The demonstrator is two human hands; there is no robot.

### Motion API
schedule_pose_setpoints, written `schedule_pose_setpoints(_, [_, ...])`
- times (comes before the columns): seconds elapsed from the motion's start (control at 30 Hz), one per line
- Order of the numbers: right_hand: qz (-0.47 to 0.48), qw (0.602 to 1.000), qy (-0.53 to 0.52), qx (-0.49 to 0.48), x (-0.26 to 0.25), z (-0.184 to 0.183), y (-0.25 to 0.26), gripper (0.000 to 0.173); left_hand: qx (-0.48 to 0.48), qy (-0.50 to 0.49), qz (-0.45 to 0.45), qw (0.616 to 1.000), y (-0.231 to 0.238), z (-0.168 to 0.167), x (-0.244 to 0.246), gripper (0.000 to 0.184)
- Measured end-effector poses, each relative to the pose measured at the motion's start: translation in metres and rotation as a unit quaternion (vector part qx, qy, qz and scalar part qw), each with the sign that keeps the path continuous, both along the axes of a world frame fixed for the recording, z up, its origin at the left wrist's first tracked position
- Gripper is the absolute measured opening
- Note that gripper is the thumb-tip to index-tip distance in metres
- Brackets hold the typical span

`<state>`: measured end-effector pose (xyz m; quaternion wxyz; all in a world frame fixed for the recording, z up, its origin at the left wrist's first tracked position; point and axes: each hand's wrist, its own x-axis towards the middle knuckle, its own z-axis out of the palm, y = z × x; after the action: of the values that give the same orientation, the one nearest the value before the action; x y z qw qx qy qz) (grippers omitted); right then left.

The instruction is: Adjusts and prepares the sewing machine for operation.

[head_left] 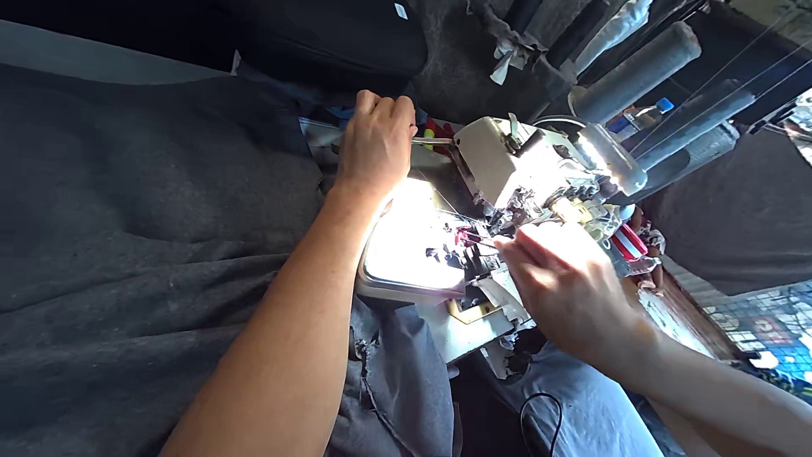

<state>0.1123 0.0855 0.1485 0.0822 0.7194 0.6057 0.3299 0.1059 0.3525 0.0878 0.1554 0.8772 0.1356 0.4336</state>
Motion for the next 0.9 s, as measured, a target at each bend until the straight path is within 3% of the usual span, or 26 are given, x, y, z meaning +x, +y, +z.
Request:
schedule_pose_setpoints(0.23, [0.070,0.996,-0.044,-0.028,-0.020,0.049,0.038,0.023,-0.016,0.017,-0.005,1.000,-0.001,0.003,-0.001,0.019])
schedule_pose_setpoints(0.37, [-0.035,0.989,-0.068,-0.131,-0.012,0.067,0.083,0.007,-0.017,0.001,-0.011,1.000,-0.001,0.002,0.000,0.020])
schedule_pose_setpoints(0.5, [-0.130,0.974,-0.080,-0.169,0.006,0.056,0.119,0.014,-0.023,0.018,-0.013,0.999,-0.002,0.004,-0.001,0.024])
schedule_pose_setpoints(0.9, [-0.162,0.937,-0.064,-0.304,0.020,0.026,0.149,0.016,-0.023,0.045,-0.016,0.999,-0.004,0.011,-0.004,0.024])
